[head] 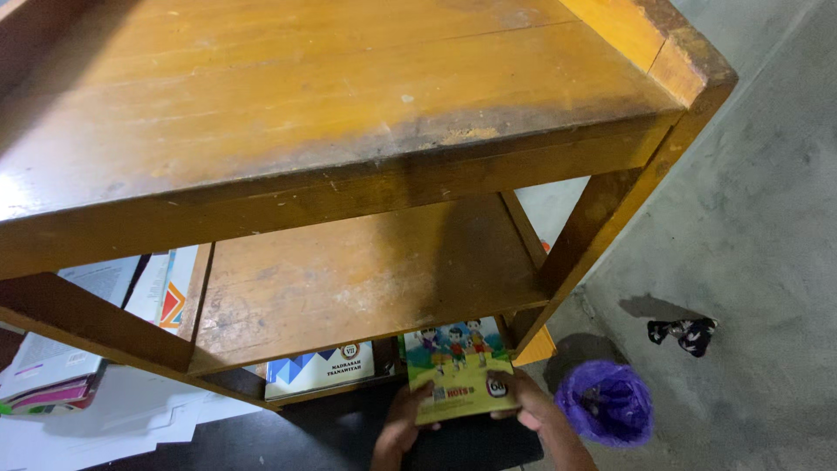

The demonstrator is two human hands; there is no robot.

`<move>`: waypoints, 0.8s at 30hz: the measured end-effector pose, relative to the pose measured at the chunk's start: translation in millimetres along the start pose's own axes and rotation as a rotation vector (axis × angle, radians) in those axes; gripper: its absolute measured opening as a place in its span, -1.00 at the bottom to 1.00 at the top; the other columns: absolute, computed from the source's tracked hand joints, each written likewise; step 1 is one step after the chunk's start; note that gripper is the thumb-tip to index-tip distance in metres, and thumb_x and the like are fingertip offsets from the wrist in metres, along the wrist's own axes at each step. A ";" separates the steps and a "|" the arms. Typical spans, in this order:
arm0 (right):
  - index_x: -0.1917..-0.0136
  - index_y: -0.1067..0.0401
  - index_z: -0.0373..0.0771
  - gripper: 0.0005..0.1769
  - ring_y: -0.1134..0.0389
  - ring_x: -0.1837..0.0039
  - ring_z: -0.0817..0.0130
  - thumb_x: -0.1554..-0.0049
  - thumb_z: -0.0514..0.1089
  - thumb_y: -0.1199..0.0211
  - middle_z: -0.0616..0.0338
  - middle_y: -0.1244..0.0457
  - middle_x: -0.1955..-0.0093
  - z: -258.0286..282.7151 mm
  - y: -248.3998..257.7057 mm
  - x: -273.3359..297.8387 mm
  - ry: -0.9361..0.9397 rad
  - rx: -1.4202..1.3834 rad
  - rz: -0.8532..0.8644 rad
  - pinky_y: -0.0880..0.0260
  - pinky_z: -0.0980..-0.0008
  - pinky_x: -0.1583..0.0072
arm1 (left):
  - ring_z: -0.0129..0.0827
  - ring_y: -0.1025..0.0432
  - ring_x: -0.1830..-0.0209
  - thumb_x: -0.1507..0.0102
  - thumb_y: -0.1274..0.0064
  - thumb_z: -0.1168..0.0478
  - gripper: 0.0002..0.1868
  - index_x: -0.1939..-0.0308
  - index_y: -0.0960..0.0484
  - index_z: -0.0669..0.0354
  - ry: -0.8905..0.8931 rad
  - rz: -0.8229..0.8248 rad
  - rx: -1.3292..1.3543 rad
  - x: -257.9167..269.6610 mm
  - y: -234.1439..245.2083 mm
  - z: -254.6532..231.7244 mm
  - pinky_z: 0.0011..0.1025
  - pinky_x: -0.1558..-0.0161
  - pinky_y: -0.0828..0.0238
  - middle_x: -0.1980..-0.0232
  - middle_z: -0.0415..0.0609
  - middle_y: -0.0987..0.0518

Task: The person picks up several books from a pile on a desk, turns them over to look at the covers, and places them onto the shelves of a wooden bookshelf one by one.

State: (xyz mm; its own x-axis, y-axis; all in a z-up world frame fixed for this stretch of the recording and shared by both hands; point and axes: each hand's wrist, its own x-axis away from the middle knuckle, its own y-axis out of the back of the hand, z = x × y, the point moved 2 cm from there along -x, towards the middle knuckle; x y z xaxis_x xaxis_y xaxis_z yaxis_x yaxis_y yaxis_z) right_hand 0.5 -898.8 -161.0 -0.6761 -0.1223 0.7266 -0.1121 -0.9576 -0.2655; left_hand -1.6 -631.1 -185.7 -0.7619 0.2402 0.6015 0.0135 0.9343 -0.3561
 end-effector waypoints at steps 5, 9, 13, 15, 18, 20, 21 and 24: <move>-0.37 -0.27 -0.37 -0.41 -0.46 -0.21 0.09 -0.20 0.01 -0.25 -0.14 -0.34 -0.18 14.3 -10.8 -1.7 -0.001 -0.201 -0.044 -0.56 0.27 -0.05 | -0.25 -0.59 0.02 -0.26 -0.04 -0.08 -0.42 -0.29 -0.48 0.08 -0.085 -0.088 0.082 3.3 -1.8 -20.4 -0.35 0.28 -0.59 -0.06 0.02 -0.67; -0.37 -0.24 -0.38 -0.43 -0.43 -0.29 0.03 -0.23 0.03 -0.14 -0.28 -0.31 -0.28 12.4 -12.0 2.2 0.059 -0.245 0.035 -0.61 0.30 -0.12 | -0.28 -0.63 0.01 -0.27 -0.02 -0.14 -0.40 -0.30 -0.44 0.06 -0.024 -0.119 0.020 15.3 2.8 -22.8 -0.33 0.19 -0.61 -0.12 -0.02 -0.67; -0.30 -0.36 -0.30 -0.48 -0.49 -0.09 0.15 -0.25 0.10 -0.03 -0.10 -0.42 -0.17 -1.6 -5.8 4.6 0.050 -0.052 -0.026 -0.60 0.26 -0.02 | -0.30 -0.61 0.19 -0.29 -0.07 -0.09 -0.48 -0.19 -0.55 0.17 -0.013 -0.083 -0.113 9.9 11.0 -6.2 -0.33 0.22 -0.62 -0.01 0.00 -0.73; -0.24 -0.41 -0.33 -0.50 -0.50 0.02 0.20 -0.25 0.10 -0.05 -0.06 -0.46 -0.10 -0.5 -5.6 -2.1 0.081 0.038 -0.035 -0.59 0.25 0.04 | -0.33 -0.62 0.26 -0.32 -0.08 -0.09 -0.50 -0.12 -0.63 0.25 -0.030 -0.112 -0.117 3.2 11.3 0.4 -0.32 0.25 -0.63 0.07 0.04 -0.75; -0.19 -0.41 -0.34 -0.54 -0.50 0.14 0.27 -0.27 0.08 -0.08 -0.04 -0.47 -0.03 8.2 -10.9 -12.3 0.132 0.074 -0.020 -0.54 0.29 0.14 | -0.37 -0.61 0.31 -0.31 -0.03 -0.11 -0.53 -0.07 -0.64 0.18 -0.072 -0.159 -0.128 -2.9 11.7 -8.0 -0.36 0.28 -0.63 0.15 0.01 -0.75; -0.18 -0.40 -0.33 -0.58 -0.49 0.18 0.29 -0.27 0.05 -0.11 -0.03 -0.48 0.00 18.2 -18.7 -13.9 0.140 0.063 -0.012 -0.49 0.33 0.20 | -0.41 -0.58 0.34 -0.32 -0.01 -0.14 -0.52 -0.05 -0.65 0.17 -0.100 -0.170 -0.160 -0.7 11.1 -13.9 -0.39 0.32 -0.60 0.16 -0.01 -0.73; -0.18 -0.41 -0.32 -0.56 -0.47 0.21 0.32 -0.27 0.08 -0.09 -0.01 -0.46 0.04 24.7 -24.2 -12.6 0.153 0.087 -0.012 -0.48 0.36 0.23 | -0.44 -0.57 0.35 -0.33 -0.01 -0.16 -0.51 -0.05 -0.66 0.16 -0.124 -0.175 -0.175 -2.9 10.4 -19.8 -0.41 0.34 -0.58 0.17 -0.02 -0.73; -0.18 -0.42 -0.29 -0.53 -0.42 0.30 0.37 -0.27 0.14 -0.08 0.05 -0.43 0.12 36.3 -36.7 -0.5 0.167 0.147 -0.037 -0.43 0.45 0.31 | -0.45 -0.54 0.43 -0.32 -0.01 -0.15 -0.51 0.00 -0.68 0.20 -0.143 -0.210 -0.141 -7.9 5.3 -27.6 -0.43 0.41 -0.53 0.21 -0.04 -0.73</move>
State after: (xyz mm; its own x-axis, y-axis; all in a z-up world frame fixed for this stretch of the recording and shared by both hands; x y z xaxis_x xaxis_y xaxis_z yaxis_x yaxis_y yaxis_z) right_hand 31.5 -873.0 -128.6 -0.7859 -0.0531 0.6161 -0.0403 -0.9898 -0.1367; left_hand 22.4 -620.7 -172.6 -0.8413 0.0077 0.5406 -0.0717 0.9895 -0.1257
